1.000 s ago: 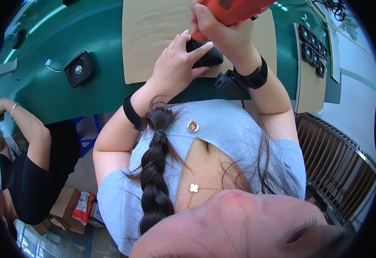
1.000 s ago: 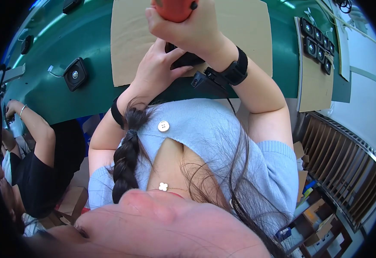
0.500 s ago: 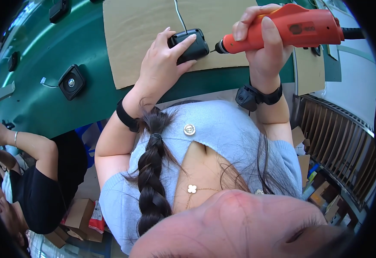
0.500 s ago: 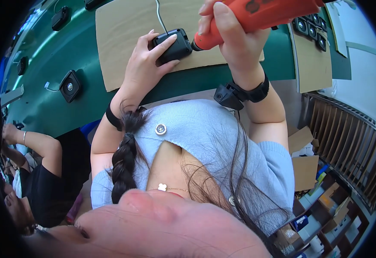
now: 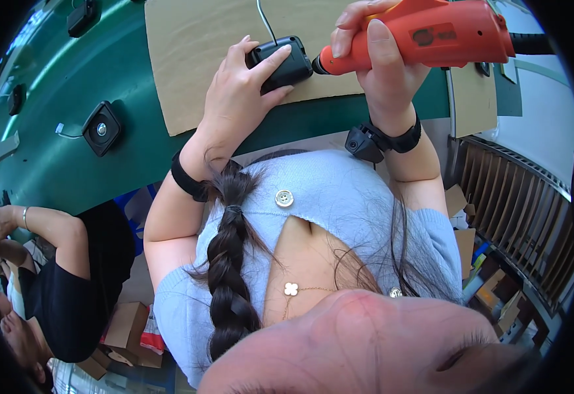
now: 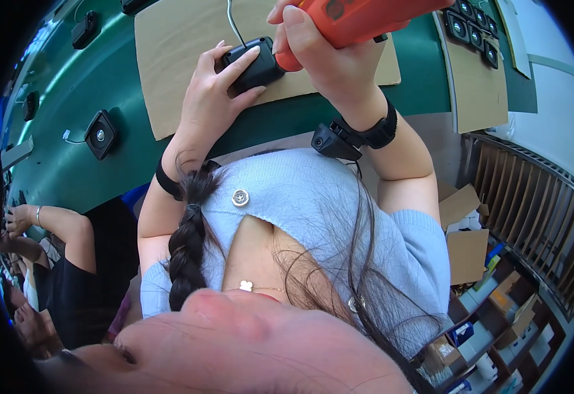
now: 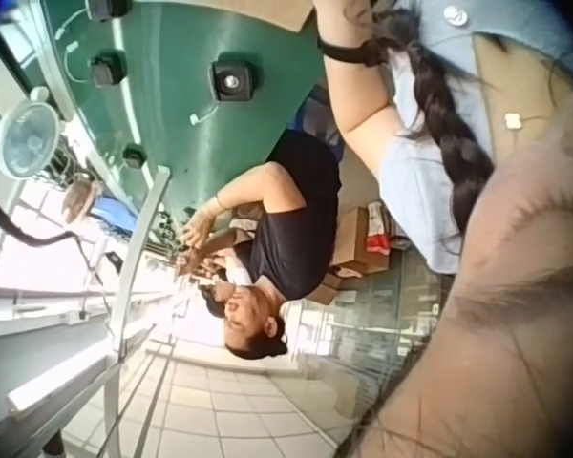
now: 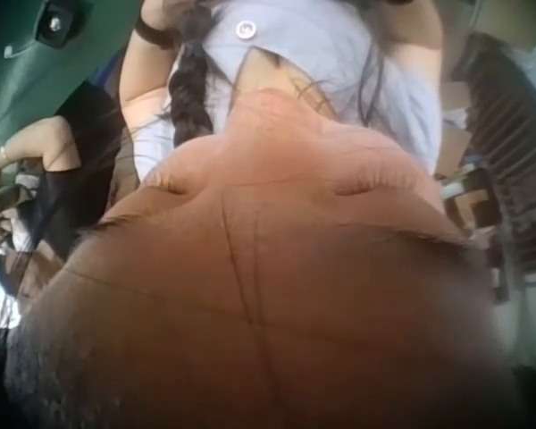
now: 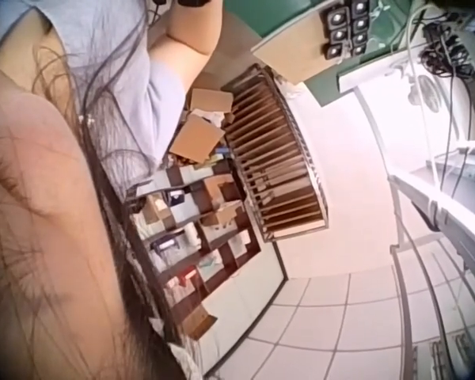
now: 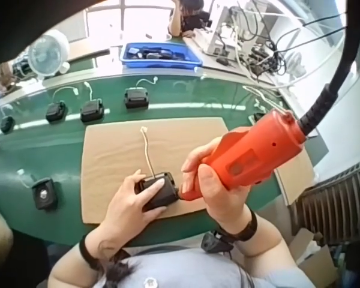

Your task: Assembling electronic devices using an electric screwdriver at a manual workstation.

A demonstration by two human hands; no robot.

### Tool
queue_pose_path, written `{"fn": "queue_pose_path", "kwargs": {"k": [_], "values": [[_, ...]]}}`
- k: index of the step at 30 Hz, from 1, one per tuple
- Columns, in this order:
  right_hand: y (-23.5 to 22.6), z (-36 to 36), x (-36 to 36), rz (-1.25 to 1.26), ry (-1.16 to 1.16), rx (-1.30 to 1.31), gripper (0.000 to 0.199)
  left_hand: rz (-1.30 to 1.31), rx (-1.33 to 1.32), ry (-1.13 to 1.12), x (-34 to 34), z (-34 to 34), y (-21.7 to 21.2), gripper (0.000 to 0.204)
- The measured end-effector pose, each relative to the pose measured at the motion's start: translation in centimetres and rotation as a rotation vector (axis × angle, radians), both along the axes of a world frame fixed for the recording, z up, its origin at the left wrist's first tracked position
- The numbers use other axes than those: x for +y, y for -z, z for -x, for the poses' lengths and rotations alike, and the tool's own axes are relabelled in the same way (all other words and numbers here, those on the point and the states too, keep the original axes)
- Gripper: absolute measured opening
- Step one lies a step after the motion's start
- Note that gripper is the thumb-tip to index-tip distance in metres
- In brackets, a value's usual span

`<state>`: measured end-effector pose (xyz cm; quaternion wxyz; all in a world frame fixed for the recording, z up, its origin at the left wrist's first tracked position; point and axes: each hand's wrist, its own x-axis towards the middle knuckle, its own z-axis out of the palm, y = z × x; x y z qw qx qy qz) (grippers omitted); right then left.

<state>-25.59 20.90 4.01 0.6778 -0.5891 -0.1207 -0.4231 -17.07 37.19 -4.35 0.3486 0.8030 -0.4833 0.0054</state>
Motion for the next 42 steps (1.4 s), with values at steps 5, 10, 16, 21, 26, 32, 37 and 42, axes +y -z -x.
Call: {"fn": "queue_pose_path", "kwargs": {"k": [5, 10, 16, 21, 26, 32, 37, 42], "values": [[-0.8, 0.5, 0.8, -0.044, 0.158, 0.257, 0.024, 0.017, 0.001, 0.005, -0.1, 0.0, -0.1, 0.059], [3.1, -3.6, -1.9, 0.133, -0.234, -0.511, 0.020, 0.028, -0.007, 0.017, 0.0, 0.0, -0.3, 0.058], [0.7, 0.6, -0.5, 0.170, 0.089, 0.356, 0.014, 0.017, -0.004, 0.002, 0.0, 0.1, -0.4, 0.059], [0.5, 0.1, 1.2, 0.173, 0.146, 0.357, 0.018, 0.027, -0.016, 0.003, 0.2, 0.1, -0.1, 0.059], [1.6, 0.0, -1.6, 0.360, 0.059, 0.237, 0.033, 0.053, -0.035, -0.021, 0.1, 0.1, 0.1, 0.059], [0.7, 0.1, -0.1, 0.228, -0.148, 0.066, 0.026, 0.079, -0.035, -0.020, 0.2, 0.1, 0.2, 0.059], [1.2, -0.6, 0.4, 0.204, -0.220, 0.082, 0.027, 0.076, -0.035, -0.021, 0.2, -0.1, 0.2, 0.060], [1.6, -0.8, 0.7, 0.182, -0.237, 0.127, 0.027, 0.079, -0.023, -0.016, 0.5, -0.1, 0.4, 0.060]]}}
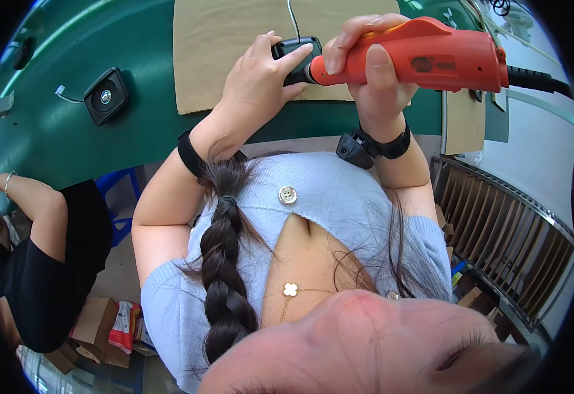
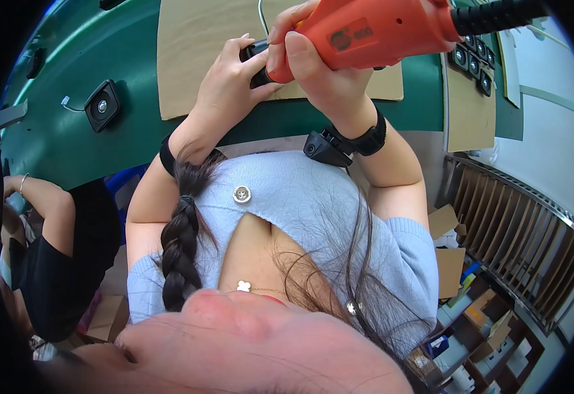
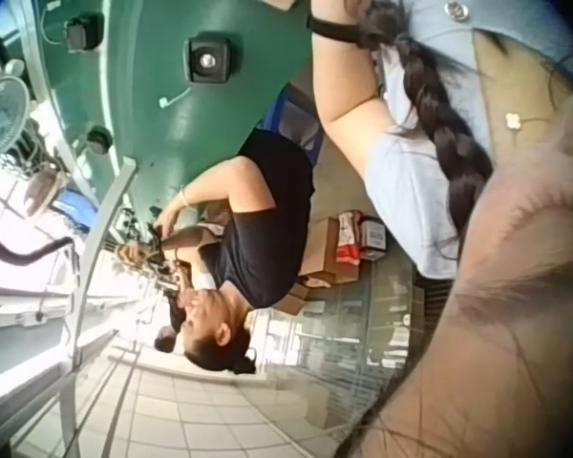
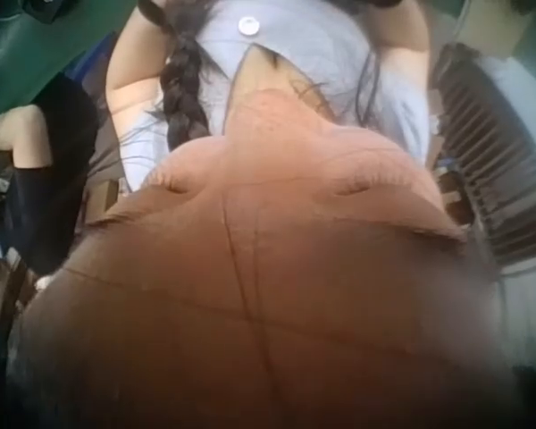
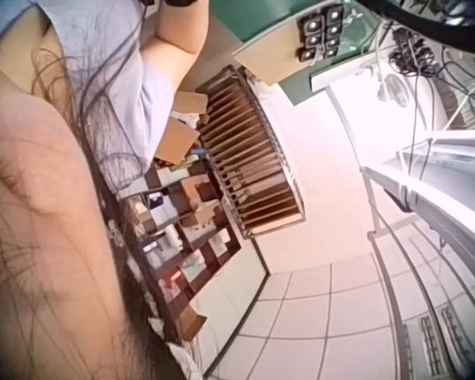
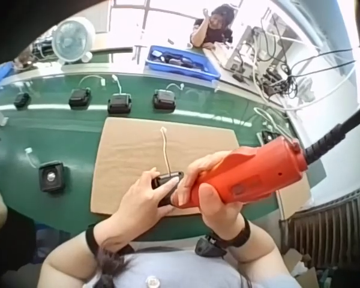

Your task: Assembling electronic devices using an electric screwdriver at a manual workstation.

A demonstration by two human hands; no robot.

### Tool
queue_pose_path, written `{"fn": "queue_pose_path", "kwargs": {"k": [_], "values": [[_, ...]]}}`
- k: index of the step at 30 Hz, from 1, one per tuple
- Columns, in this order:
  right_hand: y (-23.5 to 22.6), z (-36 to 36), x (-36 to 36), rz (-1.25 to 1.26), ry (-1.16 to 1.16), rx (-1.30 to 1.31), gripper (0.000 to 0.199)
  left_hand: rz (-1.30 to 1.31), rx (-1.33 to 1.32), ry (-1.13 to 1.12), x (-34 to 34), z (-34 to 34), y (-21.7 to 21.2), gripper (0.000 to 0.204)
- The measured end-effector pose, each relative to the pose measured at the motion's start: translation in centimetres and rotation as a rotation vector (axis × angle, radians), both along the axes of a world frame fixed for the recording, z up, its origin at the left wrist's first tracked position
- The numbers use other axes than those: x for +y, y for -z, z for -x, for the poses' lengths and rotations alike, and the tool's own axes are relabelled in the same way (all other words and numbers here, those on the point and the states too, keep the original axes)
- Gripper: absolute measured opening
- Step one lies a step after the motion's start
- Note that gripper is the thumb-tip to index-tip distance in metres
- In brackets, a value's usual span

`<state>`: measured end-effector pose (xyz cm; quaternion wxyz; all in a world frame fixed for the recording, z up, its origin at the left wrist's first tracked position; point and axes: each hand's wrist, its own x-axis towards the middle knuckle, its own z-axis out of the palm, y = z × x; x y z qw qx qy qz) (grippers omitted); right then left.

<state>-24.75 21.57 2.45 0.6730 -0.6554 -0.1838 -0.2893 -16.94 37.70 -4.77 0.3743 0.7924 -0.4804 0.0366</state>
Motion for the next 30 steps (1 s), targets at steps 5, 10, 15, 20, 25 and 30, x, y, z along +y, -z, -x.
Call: {"fn": "queue_pose_path", "kwargs": {"k": [5, 10, 15, 20, 25, 30], "values": [[0.5, -0.5, 0.4, 0.025, 0.006, 0.005, 0.026, 0.009, -0.012, 0.001, 0.1, -0.2, 0.3, 0.061], [0.5, -1.2, 0.5, 0.056, -0.044, -0.006, 0.022, 0.018, -0.012, -0.024, 0.2, -0.2, 0.5, 0.062], [0.9, -1.8, -0.1, -0.004, -0.086, 0.072, 0.015, -0.001, 0.013, -0.028, -0.4, 0.1, 0.3, 0.063], [1.2, -2.1, 0.4, 0.096, -0.085, 0.062, 0.013, -0.018, 0.005, -0.053, -0.6, -0.1, 0.8, 0.064], [0.4, -2.3, 1.6, 0.060, -0.048, 0.116, 0.013, -0.039, 0.045, -0.045, -0.4, 0.0, 0.6, 0.064], [-0.5, -1.8, 1.4, 0.191, 0.086, 0.061, 0.016, -0.053, 0.004, -0.014, -0.8, -0.6, 0.4, 0.067]]}}
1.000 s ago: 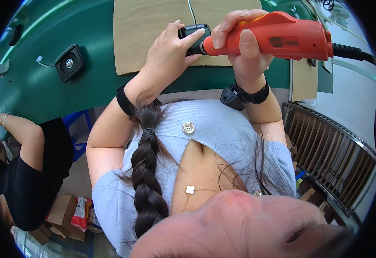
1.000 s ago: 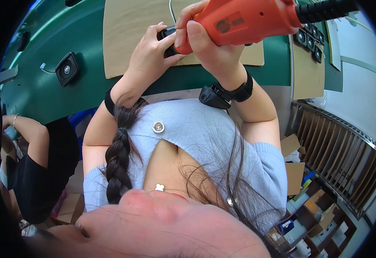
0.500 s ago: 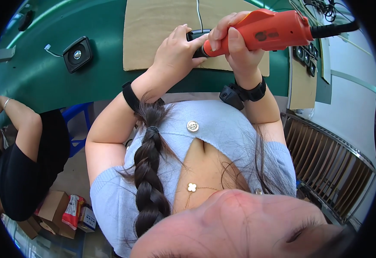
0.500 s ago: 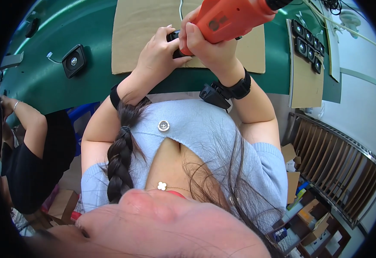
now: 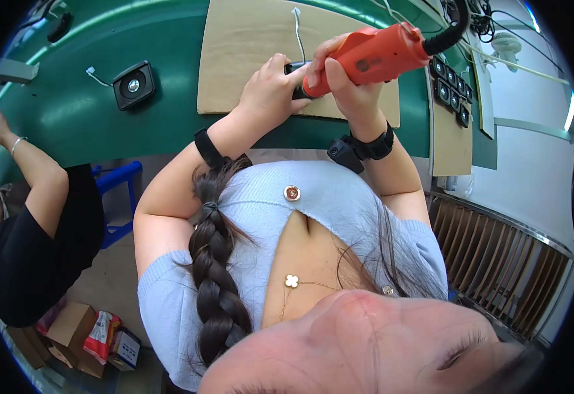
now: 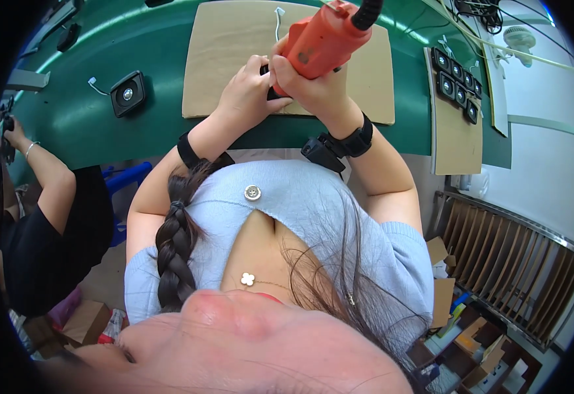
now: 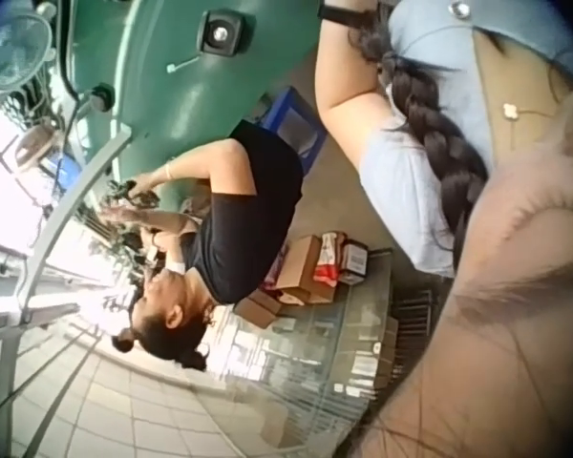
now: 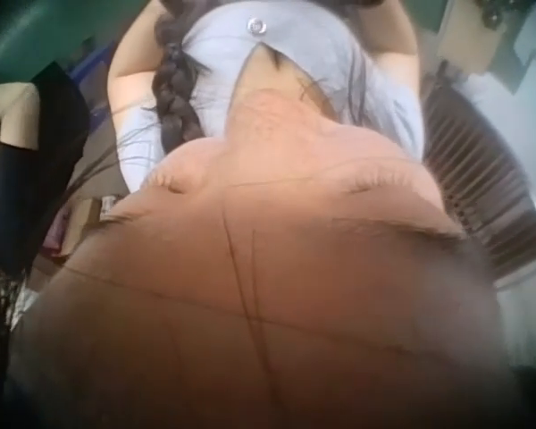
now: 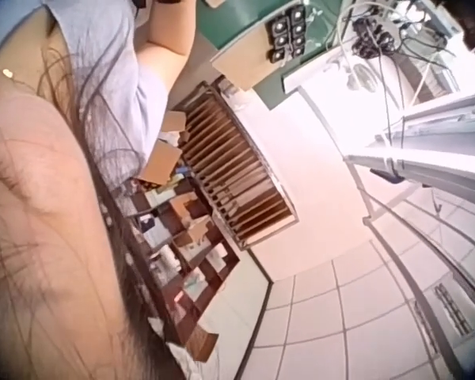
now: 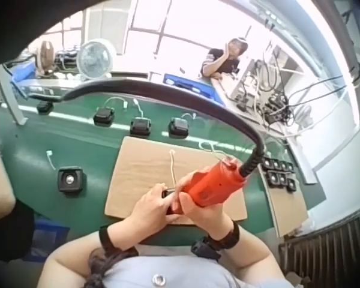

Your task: Assembling electronic devices using an electric screwdriver at a manual workstation.

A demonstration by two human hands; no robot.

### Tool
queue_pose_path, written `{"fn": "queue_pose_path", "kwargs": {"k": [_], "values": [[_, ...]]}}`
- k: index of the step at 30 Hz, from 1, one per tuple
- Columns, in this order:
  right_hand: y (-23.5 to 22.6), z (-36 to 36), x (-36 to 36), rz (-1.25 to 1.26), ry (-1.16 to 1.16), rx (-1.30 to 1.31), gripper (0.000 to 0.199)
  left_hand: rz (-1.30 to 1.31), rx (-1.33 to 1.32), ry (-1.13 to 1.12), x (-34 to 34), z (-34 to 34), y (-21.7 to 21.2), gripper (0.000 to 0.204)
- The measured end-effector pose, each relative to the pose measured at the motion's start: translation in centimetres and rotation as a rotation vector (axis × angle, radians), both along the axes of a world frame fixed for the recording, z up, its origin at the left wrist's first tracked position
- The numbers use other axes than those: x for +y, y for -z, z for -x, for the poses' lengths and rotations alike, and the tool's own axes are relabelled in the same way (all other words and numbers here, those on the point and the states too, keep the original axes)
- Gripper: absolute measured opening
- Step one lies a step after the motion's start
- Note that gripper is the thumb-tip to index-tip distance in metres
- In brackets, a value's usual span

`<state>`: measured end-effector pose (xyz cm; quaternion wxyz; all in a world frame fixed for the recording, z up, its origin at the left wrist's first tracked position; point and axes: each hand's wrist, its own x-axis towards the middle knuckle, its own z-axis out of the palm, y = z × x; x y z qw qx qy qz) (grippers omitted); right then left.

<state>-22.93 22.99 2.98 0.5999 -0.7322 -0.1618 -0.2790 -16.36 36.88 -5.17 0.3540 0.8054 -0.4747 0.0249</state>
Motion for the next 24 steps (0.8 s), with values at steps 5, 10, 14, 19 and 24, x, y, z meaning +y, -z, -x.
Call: {"fn": "queue_pose_path", "kwargs": {"k": [5, 10, 14, 19, 24], "values": [[-3.7, 0.8, -5.1, -0.018, 0.321, 0.265, 0.028, -0.068, -0.046, -0.018, -0.2, 0.0, -1.2, 0.073], [2.9, 0.8, -9.0, 0.740, 0.691, 0.227, 0.039, -0.056, 0.027, -0.011, 0.4, -0.3, -1.9, 0.074], [6.0, 0.9, -7.0, 0.978, 0.780, 0.531, 0.049, 0.154, 0.143, 0.069, 2.5, 1.0, -4.9, 0.075], [4.3, 2.2, -7.5, 0.988, 0.775, 0.285, 0.059, 0.480, 0.235, 0.042, 1.4, 2.3, -6.9, 0.085], [-0.4, 7.0, -7.7, -0.346, -0.142, 0.392, 0.060, 0.467, 0.228, 0.142, -4.0, 2.5, -6.1, 0.090]]}}
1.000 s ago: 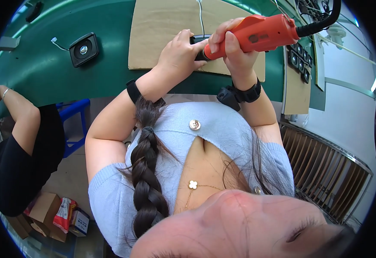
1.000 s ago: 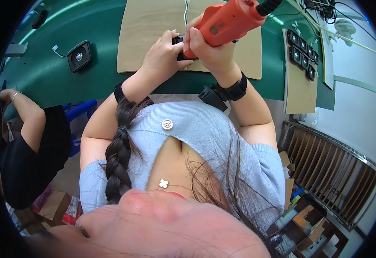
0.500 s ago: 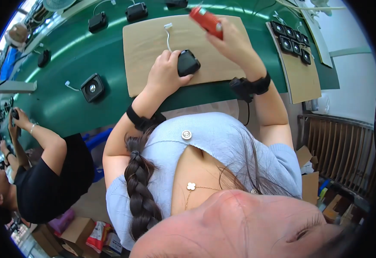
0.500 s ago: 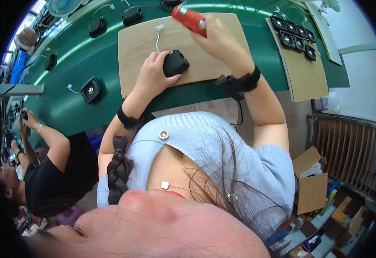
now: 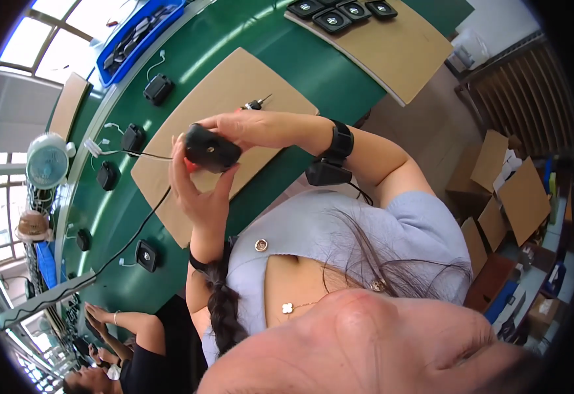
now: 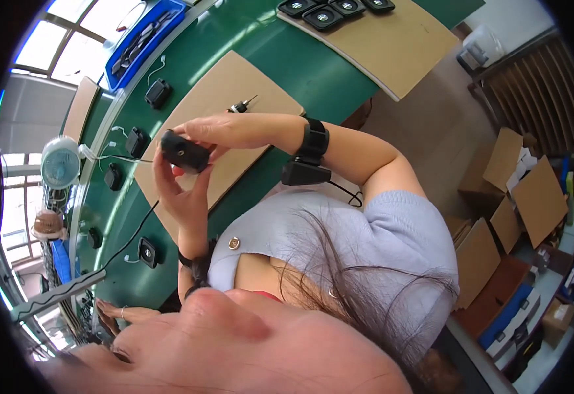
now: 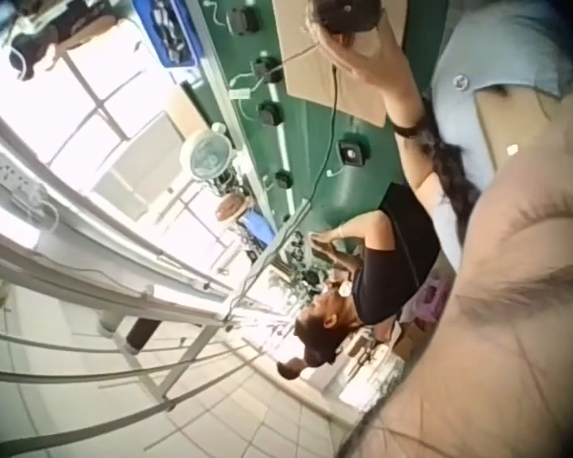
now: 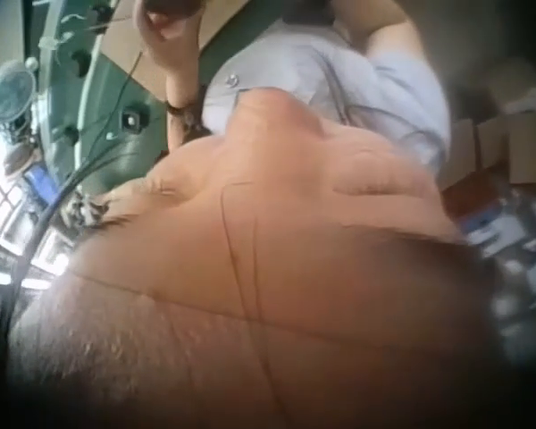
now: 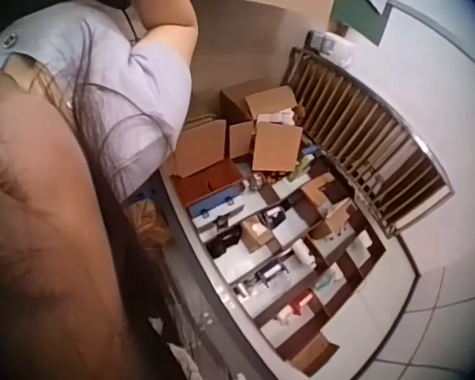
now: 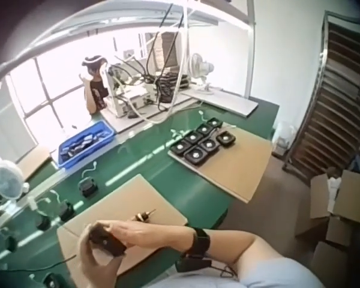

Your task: Assembling electronic devices using an electric screwdriver at a manual workstation.

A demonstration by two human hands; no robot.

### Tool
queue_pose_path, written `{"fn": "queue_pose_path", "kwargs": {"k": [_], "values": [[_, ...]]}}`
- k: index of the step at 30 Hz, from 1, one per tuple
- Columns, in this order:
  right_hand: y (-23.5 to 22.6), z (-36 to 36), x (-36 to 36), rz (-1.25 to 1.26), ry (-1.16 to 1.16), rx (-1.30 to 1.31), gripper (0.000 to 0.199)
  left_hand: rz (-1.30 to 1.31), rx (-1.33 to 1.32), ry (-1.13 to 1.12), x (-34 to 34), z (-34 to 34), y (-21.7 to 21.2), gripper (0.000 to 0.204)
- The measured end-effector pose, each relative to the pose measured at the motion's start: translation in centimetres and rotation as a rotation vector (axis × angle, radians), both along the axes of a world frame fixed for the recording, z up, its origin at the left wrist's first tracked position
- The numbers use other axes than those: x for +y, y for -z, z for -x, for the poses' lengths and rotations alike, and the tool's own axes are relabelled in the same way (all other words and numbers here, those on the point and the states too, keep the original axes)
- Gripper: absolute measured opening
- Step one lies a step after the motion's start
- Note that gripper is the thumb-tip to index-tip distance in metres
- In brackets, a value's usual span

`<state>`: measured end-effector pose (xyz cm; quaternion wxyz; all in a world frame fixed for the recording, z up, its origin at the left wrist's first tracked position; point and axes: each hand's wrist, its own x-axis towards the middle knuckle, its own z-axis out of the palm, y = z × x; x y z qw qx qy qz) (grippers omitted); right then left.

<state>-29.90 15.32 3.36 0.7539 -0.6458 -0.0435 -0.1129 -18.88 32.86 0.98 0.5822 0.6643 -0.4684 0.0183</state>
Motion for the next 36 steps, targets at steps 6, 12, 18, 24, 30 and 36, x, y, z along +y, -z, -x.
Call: {"fn": "queue_pose_path", "kwargs": {"k": [6, 12, 18, 24, 30, 36], "values": [[-0.2, 4.9, -3.9, -0.178, 0.126, 0.030, 0.064, -0.161, -0.119, 0.223, -8.2, 2.9, -0.8, 0.087], [-0.9, 9.6, -16.3, 0.596, 0.829, 0.159, 0.051, -0.134, -0.069, 0.291, -9.8, 4.0, -1.8, 0.085], [6.8, 17.7, -36.0, 1.278, 1.624, 0.682, 0.040, -0.053, 0.106, 0.217, -8.6, 1.5, -0.9, 0.088], [12.9, 17.2, -44.1, 1.224, 1.469, 0.610, 0.048, -0.050, 0.164, 0.164, -7.9, 0.7, -0.6, 0.089], [9.2, 16.2, -40.9, 1.312, 1.521, 0.394, 0.045, -0.030, 0.117, 0.152, -8.8, 0.8, -0.3, 0.092], [3.0, 9.5, -26.7, 0.389, 0.791, 0.006, 0.047, 0.065, -0.103, 0.253, -11.4, 1.4, -1.3, 0.101]]}}
